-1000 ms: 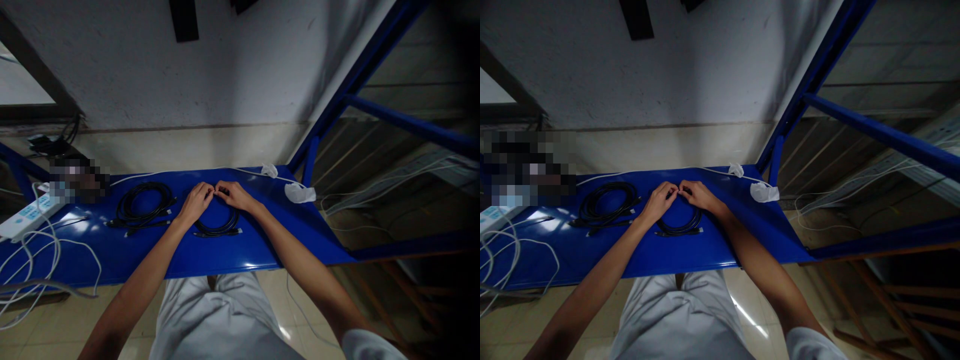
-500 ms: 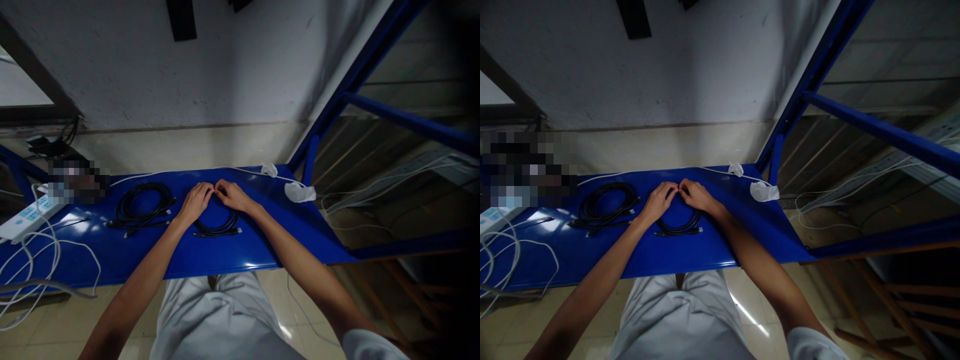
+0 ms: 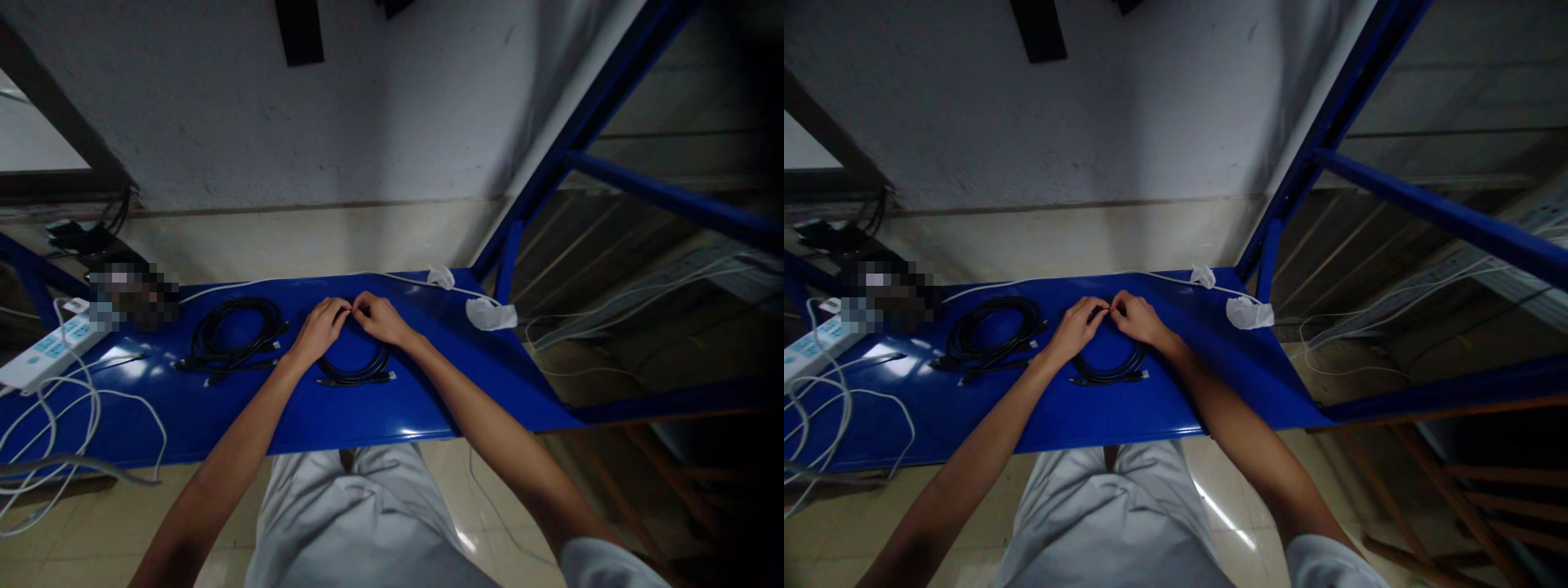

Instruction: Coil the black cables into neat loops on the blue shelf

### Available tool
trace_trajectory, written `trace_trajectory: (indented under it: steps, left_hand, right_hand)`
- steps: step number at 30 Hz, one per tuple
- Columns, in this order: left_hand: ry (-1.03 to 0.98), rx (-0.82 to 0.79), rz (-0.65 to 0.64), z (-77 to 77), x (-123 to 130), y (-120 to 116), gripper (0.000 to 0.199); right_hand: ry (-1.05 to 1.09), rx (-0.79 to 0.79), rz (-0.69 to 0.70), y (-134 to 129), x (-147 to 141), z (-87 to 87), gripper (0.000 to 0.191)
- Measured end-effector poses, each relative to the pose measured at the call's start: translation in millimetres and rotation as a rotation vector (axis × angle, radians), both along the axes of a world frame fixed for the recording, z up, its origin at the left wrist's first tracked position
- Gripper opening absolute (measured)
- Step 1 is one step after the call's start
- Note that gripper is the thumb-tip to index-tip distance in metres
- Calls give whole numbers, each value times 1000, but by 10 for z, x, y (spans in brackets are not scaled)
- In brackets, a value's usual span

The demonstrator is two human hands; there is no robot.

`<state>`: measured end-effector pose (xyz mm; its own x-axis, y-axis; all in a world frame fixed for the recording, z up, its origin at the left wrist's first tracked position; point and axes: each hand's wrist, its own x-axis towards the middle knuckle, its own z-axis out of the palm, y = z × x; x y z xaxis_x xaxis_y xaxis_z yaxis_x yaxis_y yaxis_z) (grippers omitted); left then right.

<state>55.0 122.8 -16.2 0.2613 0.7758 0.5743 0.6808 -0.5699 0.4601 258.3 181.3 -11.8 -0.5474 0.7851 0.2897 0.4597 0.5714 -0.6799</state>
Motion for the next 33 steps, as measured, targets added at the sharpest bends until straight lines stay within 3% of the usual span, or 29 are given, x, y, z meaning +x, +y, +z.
trace_trajectory:
  steps: [12,33]
  left_hand:
    - [-58,5,-24,9,0,31,15]
    - [-112,-102,10,-16,-2,66,8]
  right_hand:
    - [-15,2,-59,-19,-36,24,10]
    - [69,-36,116,79,-1,-52,14]
